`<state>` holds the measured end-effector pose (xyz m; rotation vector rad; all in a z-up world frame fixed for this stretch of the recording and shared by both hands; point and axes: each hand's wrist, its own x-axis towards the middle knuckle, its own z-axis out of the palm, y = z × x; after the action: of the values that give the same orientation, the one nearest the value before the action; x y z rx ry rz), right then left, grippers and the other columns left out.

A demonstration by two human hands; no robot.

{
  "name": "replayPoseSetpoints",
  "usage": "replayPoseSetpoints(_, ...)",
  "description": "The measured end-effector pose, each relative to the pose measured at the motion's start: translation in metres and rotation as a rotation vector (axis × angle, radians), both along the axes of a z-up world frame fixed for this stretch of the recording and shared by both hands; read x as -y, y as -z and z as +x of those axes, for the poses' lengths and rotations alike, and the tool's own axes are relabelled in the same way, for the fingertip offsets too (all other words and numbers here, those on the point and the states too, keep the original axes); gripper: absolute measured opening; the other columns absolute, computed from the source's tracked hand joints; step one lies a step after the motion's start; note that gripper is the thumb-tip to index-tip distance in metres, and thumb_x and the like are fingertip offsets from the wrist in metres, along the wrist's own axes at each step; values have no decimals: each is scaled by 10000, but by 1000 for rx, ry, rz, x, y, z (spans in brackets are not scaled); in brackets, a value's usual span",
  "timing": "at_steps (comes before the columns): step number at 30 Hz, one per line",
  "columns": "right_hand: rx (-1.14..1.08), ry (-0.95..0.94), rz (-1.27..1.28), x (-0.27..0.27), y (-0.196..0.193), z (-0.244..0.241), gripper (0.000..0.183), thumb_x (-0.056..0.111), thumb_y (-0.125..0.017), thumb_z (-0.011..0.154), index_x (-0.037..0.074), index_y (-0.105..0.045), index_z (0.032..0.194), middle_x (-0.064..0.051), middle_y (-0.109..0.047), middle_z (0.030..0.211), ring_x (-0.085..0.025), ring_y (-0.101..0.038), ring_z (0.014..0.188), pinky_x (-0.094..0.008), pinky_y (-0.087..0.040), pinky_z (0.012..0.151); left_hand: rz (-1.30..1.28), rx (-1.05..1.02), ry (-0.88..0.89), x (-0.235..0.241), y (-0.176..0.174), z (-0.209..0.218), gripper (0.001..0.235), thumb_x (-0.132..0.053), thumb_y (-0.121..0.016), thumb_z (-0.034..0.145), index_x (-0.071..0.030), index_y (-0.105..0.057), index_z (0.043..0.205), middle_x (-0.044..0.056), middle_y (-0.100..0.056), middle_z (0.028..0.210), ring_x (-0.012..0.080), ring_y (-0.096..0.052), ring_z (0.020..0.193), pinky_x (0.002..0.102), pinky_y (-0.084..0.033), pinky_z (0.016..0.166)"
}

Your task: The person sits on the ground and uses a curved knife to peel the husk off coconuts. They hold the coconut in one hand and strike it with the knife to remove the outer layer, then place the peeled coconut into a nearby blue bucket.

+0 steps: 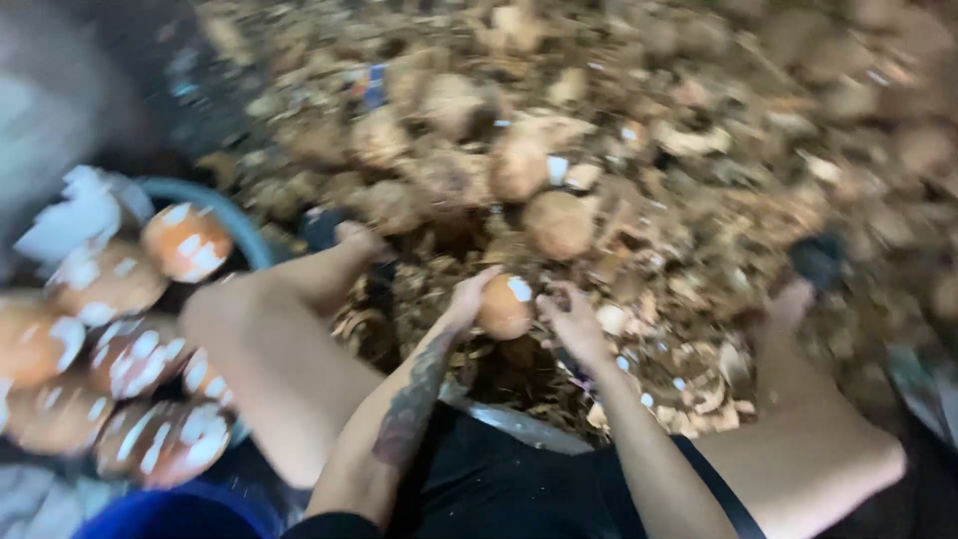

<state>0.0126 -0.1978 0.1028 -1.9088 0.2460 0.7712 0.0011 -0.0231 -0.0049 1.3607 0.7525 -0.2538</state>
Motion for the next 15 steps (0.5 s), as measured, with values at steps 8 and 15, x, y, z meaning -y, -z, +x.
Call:
replayPoseSetpoints(8,200,-185,171,-90,-136,32,888,298,-839,824,188,-354,1559,-241,-400,1622,-475,-418,1468,-569,-381,1177,-193,599,-177,-84,-159,11,517,-502,-803,927,-171,-749,1321,81,-717,1309,217,-662,1198,449,-570,1022)
replayPoseSetpoints(15,447,-469,665,-212,-233,0,778,333,-868,759,232,-415,1383,-159,-465,1475,-277,-577,1290,-348,-665,794,382,981,-142,-215,-326,-121,380,-471,-648,988,-275,-707,1308,-18,-702,1385,180,-691,1216,345,-669,905)
